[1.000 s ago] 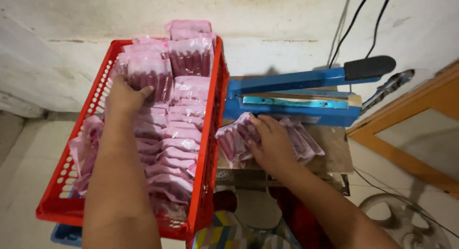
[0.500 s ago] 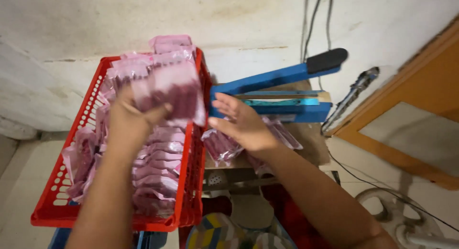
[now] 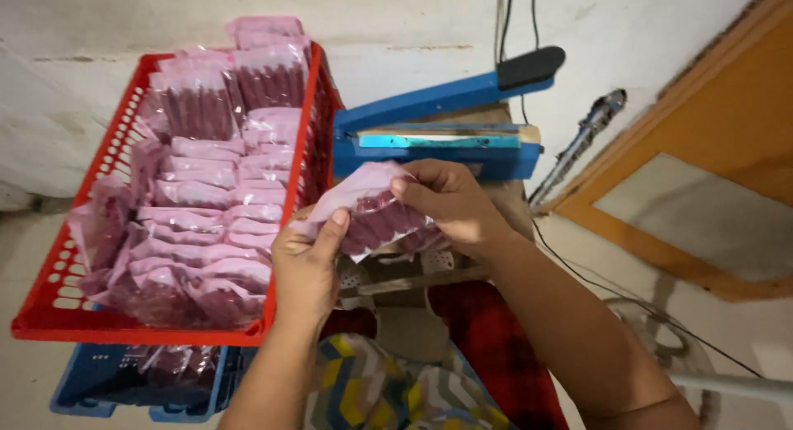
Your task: The person seals bags of food sticks using a manual impulse sealer. The person picks up individual pink bags containing several dark food sticks, aligns the open end in the sealer, presses the sealer arm down, and then places the sealed bags into a red crate.
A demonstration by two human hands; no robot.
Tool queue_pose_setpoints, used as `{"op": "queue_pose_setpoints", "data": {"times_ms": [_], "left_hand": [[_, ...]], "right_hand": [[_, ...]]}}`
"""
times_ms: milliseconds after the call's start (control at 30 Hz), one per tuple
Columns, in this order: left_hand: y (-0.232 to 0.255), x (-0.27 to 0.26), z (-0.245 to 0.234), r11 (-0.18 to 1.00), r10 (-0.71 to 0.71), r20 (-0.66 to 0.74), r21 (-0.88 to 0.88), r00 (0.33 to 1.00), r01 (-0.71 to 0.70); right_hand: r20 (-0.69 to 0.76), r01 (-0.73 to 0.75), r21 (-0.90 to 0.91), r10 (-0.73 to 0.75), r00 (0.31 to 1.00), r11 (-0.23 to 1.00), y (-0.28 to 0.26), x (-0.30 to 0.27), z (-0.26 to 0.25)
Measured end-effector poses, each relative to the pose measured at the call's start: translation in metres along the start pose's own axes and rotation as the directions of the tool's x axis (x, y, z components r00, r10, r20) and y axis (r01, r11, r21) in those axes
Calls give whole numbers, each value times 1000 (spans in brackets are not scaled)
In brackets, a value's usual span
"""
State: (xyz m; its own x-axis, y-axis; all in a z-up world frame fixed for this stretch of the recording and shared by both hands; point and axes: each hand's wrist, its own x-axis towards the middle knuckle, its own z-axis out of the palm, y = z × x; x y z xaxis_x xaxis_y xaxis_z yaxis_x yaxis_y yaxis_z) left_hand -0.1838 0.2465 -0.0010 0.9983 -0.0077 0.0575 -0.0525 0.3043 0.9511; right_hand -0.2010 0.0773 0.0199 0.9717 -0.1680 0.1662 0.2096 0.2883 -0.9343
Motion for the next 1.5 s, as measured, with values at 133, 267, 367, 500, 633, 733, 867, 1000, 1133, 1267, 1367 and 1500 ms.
{"op": "queue_pose_setpoints", "data": {"times_ms": [133, 267, 367, 500, 633, 733, 867, 1000, 1133, 1267, 1367, 1500], "left_hand": [[-30, 2, 4, 998, 27, -15, -48, 1000, -28], [-57, 4, 9, 983, 79, -17, -164, 997, -80], [-75, 6, 11, 978, 55, 5, -202, 998, -53], [-52, -4, 29, 970, 27, 36, -241, 999, -17], [-42, -23, 40, 971, 9, 62, -238, 998, 6], [-50, -28, 47, 986, -37, 118, -158, 992, 55], [-68, -25, 64, 975, -217, 208, 9, 954, 220], [-59, 3, 88, 894, -374, 239, 351, 896, 279], [-111, 62, 102, 892, -394, 118, 287, 911, 349], [-160, 127, 104, 864, -469, 24, 220, 883, 453], [-151, 147, 102, 856, -505, -5, 131, 863, 501], [-132, 135, 82, 922, -333, -45, 192, 942, 335]], "right_hand": [[-39, 61, -177, -69, 997, 982, -27, -21, -7], [-148, 67, -198, -97, 984, 978, -14, -24, -34], [-172, 65, -190, -98, 980, 980, -32, -36, -31], [-79, 73, -133, -84, 993, 988, -35, -39, -53], [52, 137, 33, -138, 989, 990, -23, -54, -87], [165, 44, 95, -59, 985, 994, 12, -71, -113], [269, -87, 139, 47, 962, 986, 32, -77, -121], [-17, -67, 314, 76, 997, 947, 5, -61, -90], [-233, -193, 326, 276, 932, 926, 30, -29, -113], [-305, -346, 484, 526, 794, 803, 21, 20, -109], [-216, -461, 564, 661, 719, 685, 54, 53, -132], [-174, -493, 686, 779, 603, 535, 73, 70, -143]]}}
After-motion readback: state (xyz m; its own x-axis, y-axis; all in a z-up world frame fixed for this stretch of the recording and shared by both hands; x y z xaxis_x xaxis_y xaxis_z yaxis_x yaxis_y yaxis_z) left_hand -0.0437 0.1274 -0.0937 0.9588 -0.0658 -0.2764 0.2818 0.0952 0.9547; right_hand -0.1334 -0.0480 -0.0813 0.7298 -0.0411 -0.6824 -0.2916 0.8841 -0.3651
